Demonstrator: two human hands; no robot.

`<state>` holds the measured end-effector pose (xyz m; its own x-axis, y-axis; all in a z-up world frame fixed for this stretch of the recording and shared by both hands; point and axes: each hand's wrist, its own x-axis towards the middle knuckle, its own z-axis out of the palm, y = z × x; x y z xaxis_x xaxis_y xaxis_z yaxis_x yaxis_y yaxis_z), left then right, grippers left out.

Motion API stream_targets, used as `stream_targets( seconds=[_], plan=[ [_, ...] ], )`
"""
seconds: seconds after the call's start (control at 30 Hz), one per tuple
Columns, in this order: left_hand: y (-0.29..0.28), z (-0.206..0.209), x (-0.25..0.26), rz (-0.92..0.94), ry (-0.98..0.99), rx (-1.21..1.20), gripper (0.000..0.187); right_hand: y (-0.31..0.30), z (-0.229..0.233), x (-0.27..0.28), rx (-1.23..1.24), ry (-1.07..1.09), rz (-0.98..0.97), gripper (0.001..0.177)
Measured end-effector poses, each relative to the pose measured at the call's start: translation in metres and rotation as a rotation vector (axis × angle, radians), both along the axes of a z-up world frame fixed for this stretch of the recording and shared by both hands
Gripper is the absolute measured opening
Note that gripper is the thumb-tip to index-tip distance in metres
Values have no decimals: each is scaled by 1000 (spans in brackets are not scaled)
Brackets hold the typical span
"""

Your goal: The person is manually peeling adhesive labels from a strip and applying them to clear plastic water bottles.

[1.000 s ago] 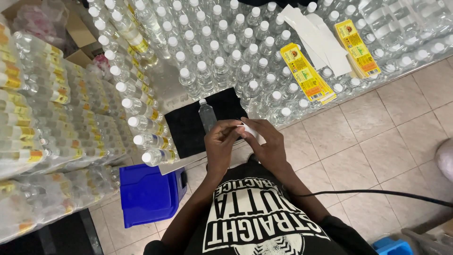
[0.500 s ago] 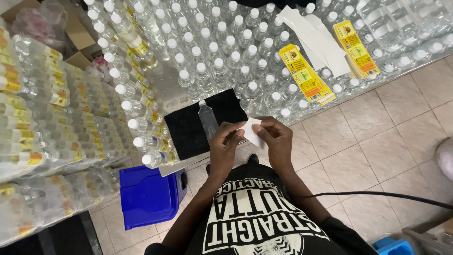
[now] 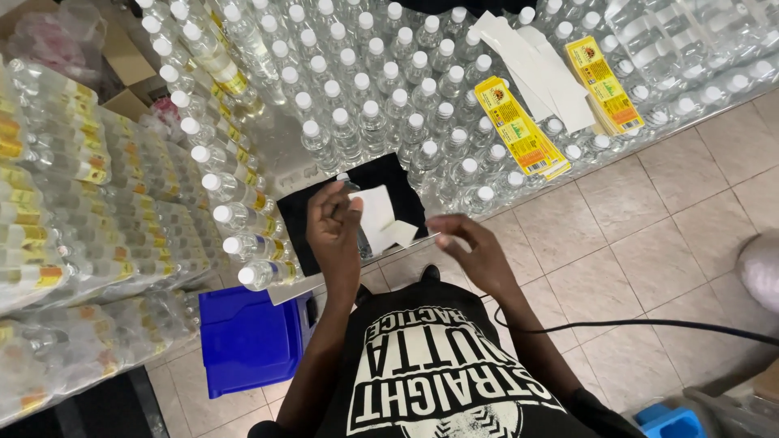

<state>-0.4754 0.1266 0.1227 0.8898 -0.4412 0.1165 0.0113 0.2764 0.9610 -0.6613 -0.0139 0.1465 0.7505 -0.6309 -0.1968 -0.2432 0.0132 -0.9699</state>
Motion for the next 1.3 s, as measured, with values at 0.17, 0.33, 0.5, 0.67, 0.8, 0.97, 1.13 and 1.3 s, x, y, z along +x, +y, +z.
stream_targets(
  seconds=[0.17, 0.33, 0.5, 0.67, 0.8, 0.97, 1.13, 1.3],
  plan=[
    [-13, -2, -24, -155, -7, 24, 42, -10, 13, 17, -159, -207, -72, 33],
    [-15, 1, -34, -233, -32, 40, 40, -10, -3, 20, -169, -225, 27, 15],
    [-3, 1, -33, -10, -280, 250, 36, -9, -25, 16, -24, -282, -262, 17],
    [2, -13, -49, -267, 74, 35, 43, 3, -21, 18, -126, -362, -393, 17],
    [-3, 17, -67, -468, 38, -52, 75, 25, -10, 26, -359, -370, -271, 17],
    [-16, 27, -70, -429, -72, 45, 52, 25, 4, 21, -444, -335, -157, 13],
    [-27, 41, -66, -399, 70, 109, 46, 22, 1, 13, -189, -416, -153, 18],
    [-46, 29, -61, -320, 255, 78, 50, 13, -1, 3, 45, -479, -251, 22]
  ],
)
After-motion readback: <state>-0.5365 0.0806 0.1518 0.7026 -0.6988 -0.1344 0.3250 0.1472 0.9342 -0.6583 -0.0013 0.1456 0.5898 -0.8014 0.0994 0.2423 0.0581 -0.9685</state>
